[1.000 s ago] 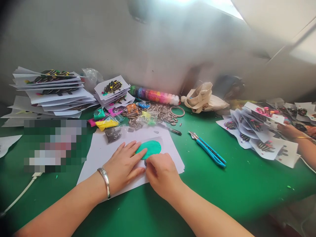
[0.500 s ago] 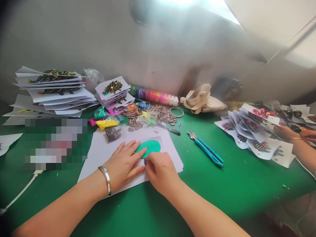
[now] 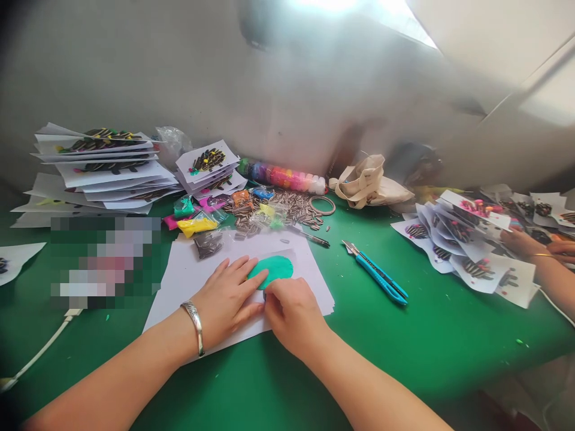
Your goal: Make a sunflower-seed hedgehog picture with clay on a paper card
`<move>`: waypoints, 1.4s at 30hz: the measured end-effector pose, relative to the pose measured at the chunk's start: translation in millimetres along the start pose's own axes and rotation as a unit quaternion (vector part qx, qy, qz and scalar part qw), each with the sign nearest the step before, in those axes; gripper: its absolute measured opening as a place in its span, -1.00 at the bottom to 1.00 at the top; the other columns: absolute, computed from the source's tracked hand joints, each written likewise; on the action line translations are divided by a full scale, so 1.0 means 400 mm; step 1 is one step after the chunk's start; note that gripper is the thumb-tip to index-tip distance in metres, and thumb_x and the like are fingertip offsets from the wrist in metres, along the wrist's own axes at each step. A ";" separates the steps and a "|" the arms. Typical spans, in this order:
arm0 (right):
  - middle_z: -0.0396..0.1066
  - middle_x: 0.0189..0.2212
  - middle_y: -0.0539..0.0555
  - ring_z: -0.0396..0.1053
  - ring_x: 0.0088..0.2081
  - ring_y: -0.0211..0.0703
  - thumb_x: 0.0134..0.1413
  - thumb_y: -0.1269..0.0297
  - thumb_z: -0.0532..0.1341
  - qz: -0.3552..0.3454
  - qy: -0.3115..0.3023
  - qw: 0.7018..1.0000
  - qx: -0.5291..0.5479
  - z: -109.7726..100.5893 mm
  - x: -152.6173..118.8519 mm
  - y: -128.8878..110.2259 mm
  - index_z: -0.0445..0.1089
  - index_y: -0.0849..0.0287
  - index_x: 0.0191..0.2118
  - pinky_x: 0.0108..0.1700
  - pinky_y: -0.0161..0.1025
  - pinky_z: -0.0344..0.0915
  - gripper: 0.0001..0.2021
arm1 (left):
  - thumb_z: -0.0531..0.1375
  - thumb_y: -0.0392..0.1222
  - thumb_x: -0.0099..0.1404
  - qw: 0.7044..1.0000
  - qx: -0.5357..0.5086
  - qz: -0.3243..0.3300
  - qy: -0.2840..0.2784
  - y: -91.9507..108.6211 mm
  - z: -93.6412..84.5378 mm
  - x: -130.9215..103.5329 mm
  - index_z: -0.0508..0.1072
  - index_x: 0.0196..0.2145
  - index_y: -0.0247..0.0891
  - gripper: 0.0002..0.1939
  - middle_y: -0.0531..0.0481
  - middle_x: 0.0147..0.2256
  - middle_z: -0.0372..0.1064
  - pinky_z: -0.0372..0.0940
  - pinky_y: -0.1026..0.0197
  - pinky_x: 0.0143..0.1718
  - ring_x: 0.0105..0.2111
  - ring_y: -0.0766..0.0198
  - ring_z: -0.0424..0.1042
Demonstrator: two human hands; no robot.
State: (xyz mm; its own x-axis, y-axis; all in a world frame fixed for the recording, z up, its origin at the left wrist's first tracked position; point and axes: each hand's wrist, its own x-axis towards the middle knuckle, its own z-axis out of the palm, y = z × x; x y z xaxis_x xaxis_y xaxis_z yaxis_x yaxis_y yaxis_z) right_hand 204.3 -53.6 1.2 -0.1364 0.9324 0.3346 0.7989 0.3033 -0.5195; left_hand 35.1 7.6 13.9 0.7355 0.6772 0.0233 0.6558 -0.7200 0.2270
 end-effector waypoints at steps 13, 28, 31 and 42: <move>0.41 -0.46 -0.02 0.30 -0.40 -0.21 0.06 0.48 0.10 -0.016 0.004 1.000 -0.001 -0.002 -0.007 0.000 0.31 0.13 -0.35 -0.32 -0.27 0.16 -0.88 | 0.07 0.03 0.30 1.000 -0.007 -0.002 -0.001 0.001 0.000 0.000 0.24 0.15 -0.19 -0.49 -0.23 0.22 0.08 -0.09 -0.25 0.18 0.23 -0.12 -0.02; 0.37 -0.51 -0.02 0.26 -0.44 -0.23 0.01 0.50 0.09 -0.013 -0.010 1.000 0.009 -0.016 -0.010 -0.009 0.30 0.14 -0.39 -0.34 -0.28 0.15 -0.87 | 0.09 0.04 0.29 1.000 -0.012 0.001 0.021 0.001 0.001 -0.001 0.26 0.13 -0.15 -0.51 -0.19 0.20 0.11 -0.09 -0.23 0.17 0.21 -0.09 0.01; 0.34 -0.54 -0.04 0.23 -0.47 -0.25 0.00 0.51 0.08 -0.014 -0.015 1.000 0.005 -0.017 -0.010 -0.010 0.29 0.14 -0.42 -0.35 -0.29 0.13 -0.87 | 0.09 0.05 0.29 1.000 -0.013 0.002 0.018 0.000 0.001 -0.001 0.26 0.13 -0.16 -0.50 -0.21 0.20 0.10 -0.09 -0.23 0.17 0.21 -0.10 0.01; 0.36 -0.55 -0.05 0.24 -0.47 -0.25 -0.04 0.52 0.09 -0.002 -0.006 1.000 -0.001 -0.021 -0.012 -0.012 0.30 0.14 -0.41 -0.36 -0.29 0.12 -0.86 | 0.09 0.03 0.29 1.000 -0.011 0.002 0.008 0.002 -0.002 0.000 0.24 0.14 -0.19 -0.49 -0.23 0.20 0.09 -0.09 -0.24 0.18 0.21 -0.11 0.00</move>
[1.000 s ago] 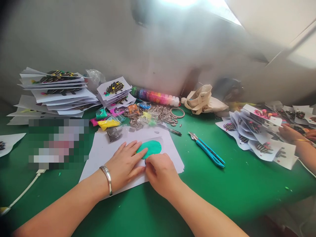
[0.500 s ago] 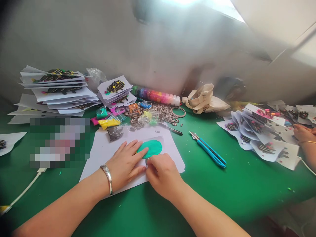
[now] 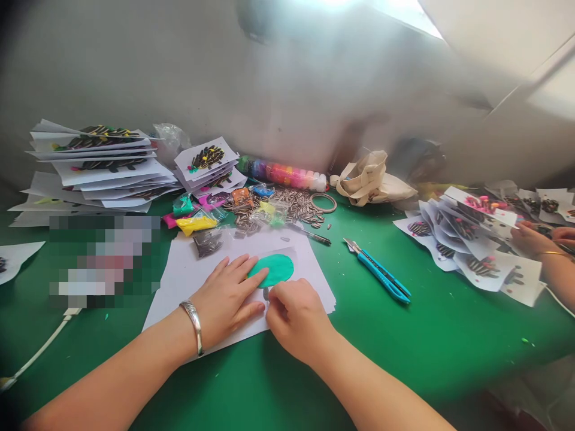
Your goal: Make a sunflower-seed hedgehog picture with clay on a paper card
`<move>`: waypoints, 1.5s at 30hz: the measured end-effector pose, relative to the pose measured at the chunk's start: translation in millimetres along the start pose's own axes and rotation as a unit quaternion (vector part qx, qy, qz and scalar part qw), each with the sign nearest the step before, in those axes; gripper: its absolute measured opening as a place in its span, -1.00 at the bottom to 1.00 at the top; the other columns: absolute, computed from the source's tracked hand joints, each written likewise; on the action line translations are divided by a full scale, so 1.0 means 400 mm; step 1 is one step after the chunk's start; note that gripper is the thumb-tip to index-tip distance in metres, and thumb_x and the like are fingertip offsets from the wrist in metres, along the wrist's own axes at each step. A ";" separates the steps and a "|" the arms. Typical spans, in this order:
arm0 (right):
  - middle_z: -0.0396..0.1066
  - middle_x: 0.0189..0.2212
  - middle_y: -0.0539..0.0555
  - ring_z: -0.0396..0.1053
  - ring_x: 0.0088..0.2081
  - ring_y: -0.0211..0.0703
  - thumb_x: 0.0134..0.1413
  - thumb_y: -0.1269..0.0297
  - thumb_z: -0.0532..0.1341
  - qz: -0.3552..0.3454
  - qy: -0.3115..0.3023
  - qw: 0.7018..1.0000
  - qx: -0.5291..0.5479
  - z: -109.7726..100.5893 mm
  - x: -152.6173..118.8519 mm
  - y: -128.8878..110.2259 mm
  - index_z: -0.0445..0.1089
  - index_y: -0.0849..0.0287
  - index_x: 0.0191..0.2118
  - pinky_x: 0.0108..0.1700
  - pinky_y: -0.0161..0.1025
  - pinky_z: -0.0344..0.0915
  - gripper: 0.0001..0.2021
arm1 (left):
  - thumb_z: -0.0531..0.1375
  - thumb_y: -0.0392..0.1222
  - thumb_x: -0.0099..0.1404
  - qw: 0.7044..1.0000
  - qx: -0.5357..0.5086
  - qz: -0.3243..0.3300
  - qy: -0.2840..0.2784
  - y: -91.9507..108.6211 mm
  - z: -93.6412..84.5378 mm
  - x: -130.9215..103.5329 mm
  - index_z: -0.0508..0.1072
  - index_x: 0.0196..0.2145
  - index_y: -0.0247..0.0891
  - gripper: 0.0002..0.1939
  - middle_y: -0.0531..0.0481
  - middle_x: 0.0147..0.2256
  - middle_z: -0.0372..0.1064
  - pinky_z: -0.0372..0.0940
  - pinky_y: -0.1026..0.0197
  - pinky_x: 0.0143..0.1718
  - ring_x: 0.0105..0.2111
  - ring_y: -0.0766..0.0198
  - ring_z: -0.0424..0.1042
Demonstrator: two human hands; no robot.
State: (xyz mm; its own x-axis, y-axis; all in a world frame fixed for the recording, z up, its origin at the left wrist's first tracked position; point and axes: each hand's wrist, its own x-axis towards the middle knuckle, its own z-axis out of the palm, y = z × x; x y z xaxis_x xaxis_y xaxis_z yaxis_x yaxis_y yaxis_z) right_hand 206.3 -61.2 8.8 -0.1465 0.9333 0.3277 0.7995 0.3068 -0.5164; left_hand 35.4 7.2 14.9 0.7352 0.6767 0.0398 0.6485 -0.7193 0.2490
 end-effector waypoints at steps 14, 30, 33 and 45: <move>0.39 -0.52 -0.05 0.27 -0.47 -0.25 0.01 0.49 0.11 0.028 0.002 0.999 0.027 0.005 0.003 0.010 0.33 0.12 -0.38 -0.35 -0.30 0.18 -0.87 | 0.10 0.02 0.28 1.000 -0.006 -0.002 0.006 -0.001 0.003 -0.001 0.24 0.14 -0.16 -0.49 -0.21 0.21 0.09 -0.10 -0.24 0.18 0.22 -0.10 0.00; 0.39 -0.51 -0.03 0.30 -0.44 -0.23 0.03 0.48 0.10 0.048 0.002 0.998 0.029 0.003 0.009 0.012 0.33 0.12 -0.39 -0.36 -0.30 0.19 -0.88 | 0.09 0.01 0.29 1.000 -0.008 0.001 0.018 -0.004 0.009 -0.003 0.23 0.14 -0.15 -0.51 -0.19 0.21 0.10 -0.11 -0.22 0.19 0.22 -0.07 -0.01; 0.40 -0.49 -0.03 0.30 -0.43 -0.23 0.02 0.49 0.11 0.030 -0.007 0.999 0.031 0.006 0.007 0.014 0.32 0.12 -0.37 -0.34 -0.29 0.20 -0.87 | 0.10 0.01 0.29 1.000 -0.005 0.000 0.014 -0.001 0.005 -0.002 0.25 0.13 -0.15 -0.52 -0.19 0.20 0.11 -0.11 -0.22 0.19 0.22 -0.08 0.00; 0.39 -0.47 -0.02 0.28 -0.42 -0.23 0.05 0.49 0.09 0.023 -0.015 0.999 0.037 0.008 0.007 0.018 0.31 0.14 -0.34 -0.34 -0.29 0.19 -0.88 | 0.09 0.01 0.29 1.000 0.000 0.003 0.000 -0.001 0.002 0.000 0.24 0.14 -0.19 -0.50 -0.23 0.20 0.09 -0.10 -0.24 0.17 0.22 -0.11 -0.01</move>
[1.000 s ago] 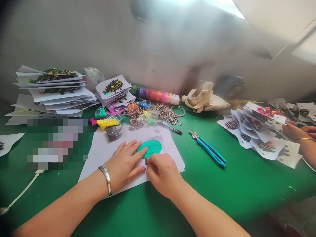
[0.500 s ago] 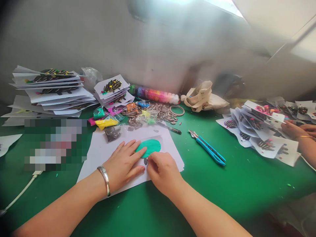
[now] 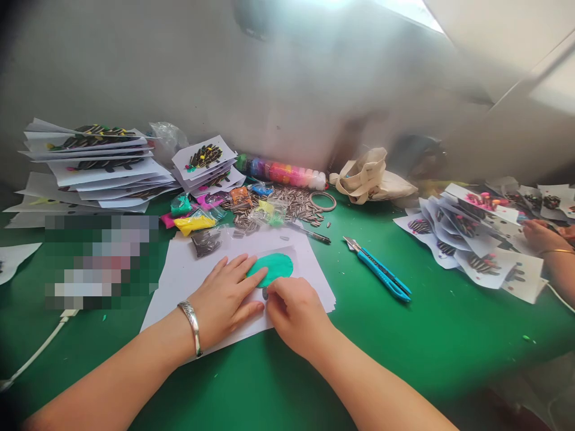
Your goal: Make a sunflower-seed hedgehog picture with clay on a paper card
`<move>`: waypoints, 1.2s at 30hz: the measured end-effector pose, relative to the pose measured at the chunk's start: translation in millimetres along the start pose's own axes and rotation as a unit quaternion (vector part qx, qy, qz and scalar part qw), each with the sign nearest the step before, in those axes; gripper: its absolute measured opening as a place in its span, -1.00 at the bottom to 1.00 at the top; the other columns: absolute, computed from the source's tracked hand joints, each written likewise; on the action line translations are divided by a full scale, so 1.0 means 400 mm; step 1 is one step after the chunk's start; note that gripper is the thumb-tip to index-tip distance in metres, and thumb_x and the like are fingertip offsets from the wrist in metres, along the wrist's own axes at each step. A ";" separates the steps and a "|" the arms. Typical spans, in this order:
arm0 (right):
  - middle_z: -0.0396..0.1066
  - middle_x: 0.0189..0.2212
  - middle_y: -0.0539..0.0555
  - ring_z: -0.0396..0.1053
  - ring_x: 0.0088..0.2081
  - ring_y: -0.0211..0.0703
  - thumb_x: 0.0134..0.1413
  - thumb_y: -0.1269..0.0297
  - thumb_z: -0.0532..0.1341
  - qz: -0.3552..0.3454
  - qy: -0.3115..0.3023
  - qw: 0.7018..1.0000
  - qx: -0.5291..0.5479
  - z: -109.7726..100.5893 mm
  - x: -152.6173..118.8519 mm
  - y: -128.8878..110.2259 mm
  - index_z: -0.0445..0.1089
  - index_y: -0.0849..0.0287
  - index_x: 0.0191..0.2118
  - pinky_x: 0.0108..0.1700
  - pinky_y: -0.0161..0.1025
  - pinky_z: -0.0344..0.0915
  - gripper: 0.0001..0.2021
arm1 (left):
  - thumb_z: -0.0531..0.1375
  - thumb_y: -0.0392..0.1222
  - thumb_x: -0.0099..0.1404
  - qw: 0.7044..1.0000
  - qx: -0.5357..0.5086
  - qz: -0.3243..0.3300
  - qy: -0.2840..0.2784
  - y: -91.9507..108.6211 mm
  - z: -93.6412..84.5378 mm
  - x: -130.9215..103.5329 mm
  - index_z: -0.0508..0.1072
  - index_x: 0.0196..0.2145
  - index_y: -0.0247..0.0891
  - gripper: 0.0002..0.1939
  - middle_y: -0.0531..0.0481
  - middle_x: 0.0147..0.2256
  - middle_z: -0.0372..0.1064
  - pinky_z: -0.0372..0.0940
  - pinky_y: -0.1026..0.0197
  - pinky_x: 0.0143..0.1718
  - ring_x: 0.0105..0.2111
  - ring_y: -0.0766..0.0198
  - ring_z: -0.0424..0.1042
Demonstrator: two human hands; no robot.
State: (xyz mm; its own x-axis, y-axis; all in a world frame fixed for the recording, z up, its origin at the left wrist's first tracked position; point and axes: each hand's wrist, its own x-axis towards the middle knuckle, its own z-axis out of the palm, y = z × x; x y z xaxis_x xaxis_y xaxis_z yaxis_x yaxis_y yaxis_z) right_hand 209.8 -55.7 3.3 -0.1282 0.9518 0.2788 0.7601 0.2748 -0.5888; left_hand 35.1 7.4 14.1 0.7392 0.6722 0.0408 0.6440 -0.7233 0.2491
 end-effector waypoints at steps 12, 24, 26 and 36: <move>0.40 -0.44 0.01 0.29 -0.40 -0.21 0.08 0.47 0.08 -0.006 0.009 1.000 -0.010 0.003 -0.003 0.004 0.30 0.15 -0.33 -0.33 -0.27 0.18 -0.89 | 0.09 0.01 0.29 1.000 0.005 0.000 -0.002 0.001 -0.003 0.002 0.23 0.15 -0.19 -0.50 -0.22 0.20 0.09 -0.07 -0.24 0.17 0.21 -0.11 0.01; 0.38 -0.47 0.01 0.28 -0.42 -0.22 0.14 0.44 0.05 -0.017 0.002 1.000 0.002 0.012 0.003 -0.008 0.31 0.15 -0.34 -0.34 -0.29 0.17 -0.88 | 0.09 0.00 0.30 1.000 0.008 0.000 0.001 -0.001 0.004 0.001 0.25 0.14 -0.19 -0.51 -0.23 0.21 0.08 -0.08 -0.25 0.18 0.22 -0.12 -0.01; 0.36 -0.50 0.00 0.26 -0.43 -0.23 0.13 0.45 0.06 -0.003 -0.005 1.000 -0.011 0.015 0.007 -0.009 0.30 0.15 -0.38 -0.35 -0.29 0.16 -0.87 | 0.08 0.01 0.30 1.000 0.011 -0.001 0.000 -0.001 0.004 0.002 0.26 0.14 -0.19 -0.51 -0.24 0.21 0.09 -0.08 -0.25 0.17 0.22 -0.12 0.00; 0.38 -0.47 -0.01 0.28 -0.41 -0.24 0.12 0.43 0.07 0.010 -0.008 1.000 0.009 0.012 0.005 -0.012 0.31 0.15 -0.34 -0.34 -0.31 0.17 -0.89 | 0.09 0.01 0.29 1.000 0.015 0.000 0.004 -0.002 0.007 0.001 0.25 0.14 -0.18 -0.51 -0.22 0.21 0.09 -0.07 -0.25 0.17 0.21 -0.11 0.01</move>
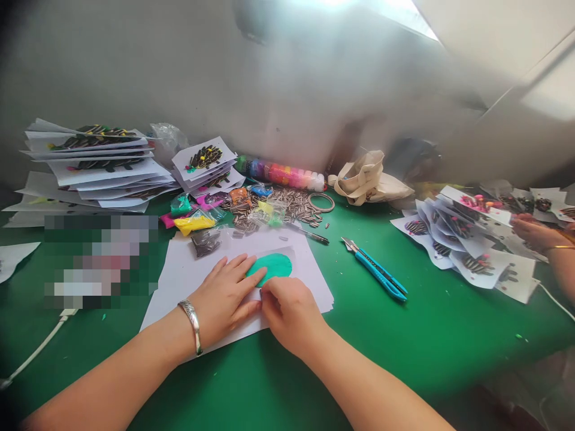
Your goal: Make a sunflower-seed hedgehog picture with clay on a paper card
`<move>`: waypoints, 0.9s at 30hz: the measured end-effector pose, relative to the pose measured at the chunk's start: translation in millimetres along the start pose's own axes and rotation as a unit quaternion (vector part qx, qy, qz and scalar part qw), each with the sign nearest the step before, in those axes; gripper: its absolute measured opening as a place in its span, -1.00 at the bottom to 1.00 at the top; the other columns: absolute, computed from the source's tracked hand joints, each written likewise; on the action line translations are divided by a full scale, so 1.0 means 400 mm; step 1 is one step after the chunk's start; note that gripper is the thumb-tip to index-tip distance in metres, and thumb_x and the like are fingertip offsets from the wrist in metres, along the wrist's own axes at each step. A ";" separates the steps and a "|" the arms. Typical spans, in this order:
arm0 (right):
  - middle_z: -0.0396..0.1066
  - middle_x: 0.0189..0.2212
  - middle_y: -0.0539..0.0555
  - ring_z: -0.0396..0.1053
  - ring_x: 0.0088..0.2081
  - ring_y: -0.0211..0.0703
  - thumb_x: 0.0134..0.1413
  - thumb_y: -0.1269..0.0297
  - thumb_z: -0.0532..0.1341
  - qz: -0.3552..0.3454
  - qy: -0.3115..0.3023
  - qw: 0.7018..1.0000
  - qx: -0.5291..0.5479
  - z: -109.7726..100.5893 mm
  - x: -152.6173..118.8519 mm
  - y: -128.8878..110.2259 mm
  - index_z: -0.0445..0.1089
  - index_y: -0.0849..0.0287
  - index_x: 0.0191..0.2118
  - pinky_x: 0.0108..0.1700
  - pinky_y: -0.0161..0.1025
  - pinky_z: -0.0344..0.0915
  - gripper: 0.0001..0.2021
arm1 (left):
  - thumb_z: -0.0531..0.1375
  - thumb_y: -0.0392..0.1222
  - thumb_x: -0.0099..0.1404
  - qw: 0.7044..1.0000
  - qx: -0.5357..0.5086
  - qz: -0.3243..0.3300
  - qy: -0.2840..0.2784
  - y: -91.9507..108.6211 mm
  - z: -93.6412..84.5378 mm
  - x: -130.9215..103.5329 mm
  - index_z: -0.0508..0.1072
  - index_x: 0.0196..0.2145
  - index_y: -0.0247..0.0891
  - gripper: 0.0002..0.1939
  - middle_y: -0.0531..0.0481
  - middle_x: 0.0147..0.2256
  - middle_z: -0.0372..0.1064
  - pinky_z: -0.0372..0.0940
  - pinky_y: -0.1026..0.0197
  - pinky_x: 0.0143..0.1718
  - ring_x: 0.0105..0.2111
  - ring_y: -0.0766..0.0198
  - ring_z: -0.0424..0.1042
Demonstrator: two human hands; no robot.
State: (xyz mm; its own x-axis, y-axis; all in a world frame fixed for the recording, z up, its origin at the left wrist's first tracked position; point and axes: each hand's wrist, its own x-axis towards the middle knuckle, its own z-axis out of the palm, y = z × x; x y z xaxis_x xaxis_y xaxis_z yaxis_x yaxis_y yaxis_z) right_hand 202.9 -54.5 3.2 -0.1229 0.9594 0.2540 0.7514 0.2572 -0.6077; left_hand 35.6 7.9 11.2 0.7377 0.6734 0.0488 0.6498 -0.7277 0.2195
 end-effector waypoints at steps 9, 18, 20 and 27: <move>0.37 -0.47 -0.01 0.27 -0.43 -0.25 0.13 0.42 0.06 0.018 0.008 1.000 0.009 0.000 0.004 0.002 0.32 0.15 -0.35 -0.35 -0.32 0.18 -0.89 | 0.09 0.00 0.30 1.000 0.001 0.003 0.004 0.002 0.000 0.000 0.25 0.14 -0.18 -0.51 -0.23 0.20 0.11 -0.06 -0.27 0.16 0.21 -0.12 0.01; 0.39 -0.47 0.00 0.28 -0.43 -0.25 0.11 0.42 0.08 0.007 0.006 1.000 0.011 -0.004 0.002 -0.001 0.32 0.15 -0.34 -0.35 -0.32 0.20 -0.90 | 0.08 0.01 0.30 1.000 0.000 0.004 0.007 0.000 0.000 -0.001 0.24 0.14 -0.18 -0.51 -0.24 0.20 0.11 -0.08 -0.26 0.16 0.21 -0.12 0.01; 0.39 -0.47 0.00 0.29 -0.43 -0.24 0.10 0.44 0.08 0.008 0.003 1.000 0.001 -0.003 0.001 -0.001 0.32 0.15 -0.36 -0.36 -0.31 0.20 -0.90 | 0.09 0.01 0.29 1.000 -0.001 0.004 0.006 -0.001 0.001 -0.001 0.24 0.14 -0.18 -0.51 -0.24 0.19 0.11 -0.08 -0.26 0.16 0.21 -0.12 0.01; 0.39 -0.47 0.00 0.29 -0.43 -0.24 0.07 0.45 0.09 -0.007 0.004 1.000 0.008 -0.005 -0.003 0.001 0.31 0.14 -0.35 -0.35 -0.31 0.20 -0.90 | 0.09 0.00 0.29 1.000 -0.010 0.002 0.010 0.000 0.002 -0.001 0.25 0.13 -0.18 -0.52 -0.23 0.20 0.10 -0.09 -0.25 0.17 0.21 -0.11 0.01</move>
State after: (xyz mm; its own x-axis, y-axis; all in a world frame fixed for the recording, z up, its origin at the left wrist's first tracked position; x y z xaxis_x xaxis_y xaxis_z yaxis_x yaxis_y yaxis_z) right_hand 204.7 -55.6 4.2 -0.1286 0.9548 0.2679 0.7397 0.2723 -0.6154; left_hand 35.4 7.8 10.5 0.7366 0.6729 0.0684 0.6428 -0.7279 0.2386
